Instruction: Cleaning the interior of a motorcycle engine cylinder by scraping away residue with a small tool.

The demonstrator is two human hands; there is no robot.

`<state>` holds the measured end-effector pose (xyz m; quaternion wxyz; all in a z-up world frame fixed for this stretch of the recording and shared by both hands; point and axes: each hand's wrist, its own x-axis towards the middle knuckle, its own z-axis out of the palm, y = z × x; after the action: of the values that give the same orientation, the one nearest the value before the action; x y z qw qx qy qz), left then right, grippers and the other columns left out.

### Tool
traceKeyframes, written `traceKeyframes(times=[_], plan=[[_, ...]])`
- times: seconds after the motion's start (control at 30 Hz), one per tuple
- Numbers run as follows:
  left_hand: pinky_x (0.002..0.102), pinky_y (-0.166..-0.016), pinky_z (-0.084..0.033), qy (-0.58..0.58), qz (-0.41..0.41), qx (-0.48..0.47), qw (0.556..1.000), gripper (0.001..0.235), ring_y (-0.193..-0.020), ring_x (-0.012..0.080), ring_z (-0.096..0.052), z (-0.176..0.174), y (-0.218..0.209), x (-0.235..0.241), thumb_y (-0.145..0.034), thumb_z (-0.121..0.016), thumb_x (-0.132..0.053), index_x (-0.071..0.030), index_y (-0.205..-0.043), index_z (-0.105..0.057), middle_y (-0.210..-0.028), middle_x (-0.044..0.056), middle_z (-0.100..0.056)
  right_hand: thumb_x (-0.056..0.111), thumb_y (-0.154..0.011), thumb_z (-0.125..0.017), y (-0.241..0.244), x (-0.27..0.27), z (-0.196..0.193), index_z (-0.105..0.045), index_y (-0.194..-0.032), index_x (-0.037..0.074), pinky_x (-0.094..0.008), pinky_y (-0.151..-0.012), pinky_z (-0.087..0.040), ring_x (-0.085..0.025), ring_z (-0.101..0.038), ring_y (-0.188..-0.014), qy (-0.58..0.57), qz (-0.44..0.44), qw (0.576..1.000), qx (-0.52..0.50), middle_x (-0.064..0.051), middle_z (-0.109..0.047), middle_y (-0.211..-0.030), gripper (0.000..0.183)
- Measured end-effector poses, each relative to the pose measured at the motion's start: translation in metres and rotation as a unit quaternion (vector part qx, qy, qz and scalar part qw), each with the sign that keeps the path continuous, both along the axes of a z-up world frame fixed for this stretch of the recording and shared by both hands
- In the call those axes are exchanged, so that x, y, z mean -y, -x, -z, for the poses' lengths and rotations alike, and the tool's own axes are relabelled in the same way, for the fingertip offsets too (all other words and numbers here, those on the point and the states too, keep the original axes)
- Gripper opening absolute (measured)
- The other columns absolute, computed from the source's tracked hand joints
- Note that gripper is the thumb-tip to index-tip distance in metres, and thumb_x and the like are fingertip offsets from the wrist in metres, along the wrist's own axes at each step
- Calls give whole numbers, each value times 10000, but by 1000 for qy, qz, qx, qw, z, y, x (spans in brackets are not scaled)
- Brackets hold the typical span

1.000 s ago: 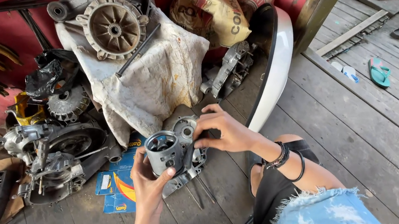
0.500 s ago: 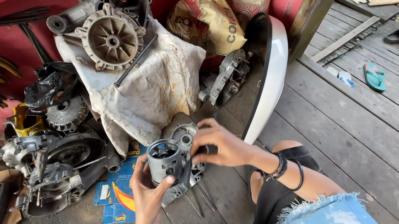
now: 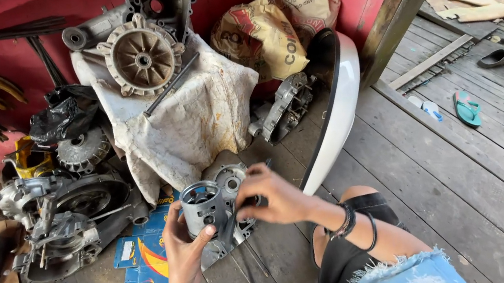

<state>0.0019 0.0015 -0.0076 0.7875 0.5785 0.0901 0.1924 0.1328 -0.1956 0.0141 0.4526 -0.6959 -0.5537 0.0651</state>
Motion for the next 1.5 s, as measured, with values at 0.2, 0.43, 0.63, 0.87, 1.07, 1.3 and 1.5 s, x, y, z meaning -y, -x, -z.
traceKeyframes(times=[0.2, 0.43, 0.63, 0.87, 1.07, 1.3, 1.5], plan=[[289, -765, -484, -12, 26, 18, 999, 631, -913, 159, -611, 1, -1, 3, -661, -896, -352, -74, -1144, -601, -996, 72, -686, 275, -958, -742, -5, 4, -18, -696, -953, 147, -414, -1116, -341, -129, -634, -754, -65, 34, 997, -13, 45, -725, -906, 136], [357, -740, -552, 20, 19, -6, 1000, 690, -901, 224, -652, 7, -5, 0, -615, -896, -316, -39, -1174, -603, -998, 148, -714, 347, -969, -709, -4, 3, -10, -690, -968, 152, -420, -1142, -319, -131, -651, -826, 6, 15, 999, -35, 60, -725, -955, 195], [304, -735, -481, 47, 24, 23, 998, 706, -881, 188, -612, 10, -5, -2, -619, -891, -459, -44, -1119, -613, -978, 101, -688, 352, -969, -717, -5, 3, 3, -722, -956, 162, -410, -1102, -332, -115, -614, -774, -13, 22, 1000, 3, 40, -714, -859, 191], [324, -752, -484, 32, 22, 22, 999, 705, -888, 202, -616, 5, 2, -5, -617, -887, -471, -38, -1114, -637, -980, 107, -693, 317, -987, -710, -8, 3, -1, -726, -932, 149, -397, -1064, -366, -105, -592, -706, -27, 33, 999, -10, 27, -728, -842, 178], [304, -702, -459, 9, 0, 13, 1000, 668, -834, 167, -574, 5, 2, -12, -645, -871, -445, -35, -1114, -629, -918, 84, -660, 362, -980, -698, -4, -2, 3, -703, -927, 128, -400, -1066, -361, -136, -622, -726, -25, 18, 1000, 0, 12, -715, -855, 240], [208, -703, -540, 4, -42, 49, 998, 641, -828, 61, -619, 31, -6, -14, -612, -955, -376, -112, -1123, -670, -922, -15, -669, 234, -884, -824, -1, -3, 17, -767, -979, 137, -473, -1095, -404, -274, -747, -873, -37, 28, 999, -1, -48, -774, -869, 148], [225, -646, -511, 6, -6, 45, 999, 660, -800, 78, -617, 0, -1, 2, -637, -962, -412, -129, -1157, -669, -927, 62, -708, 182, -925, -777, -14, 10, 15, -739, -949, 110, -408, -1138, -417, -207, -693, -862, -51, 71, 996, -9, -7, -730, -751, 85]])
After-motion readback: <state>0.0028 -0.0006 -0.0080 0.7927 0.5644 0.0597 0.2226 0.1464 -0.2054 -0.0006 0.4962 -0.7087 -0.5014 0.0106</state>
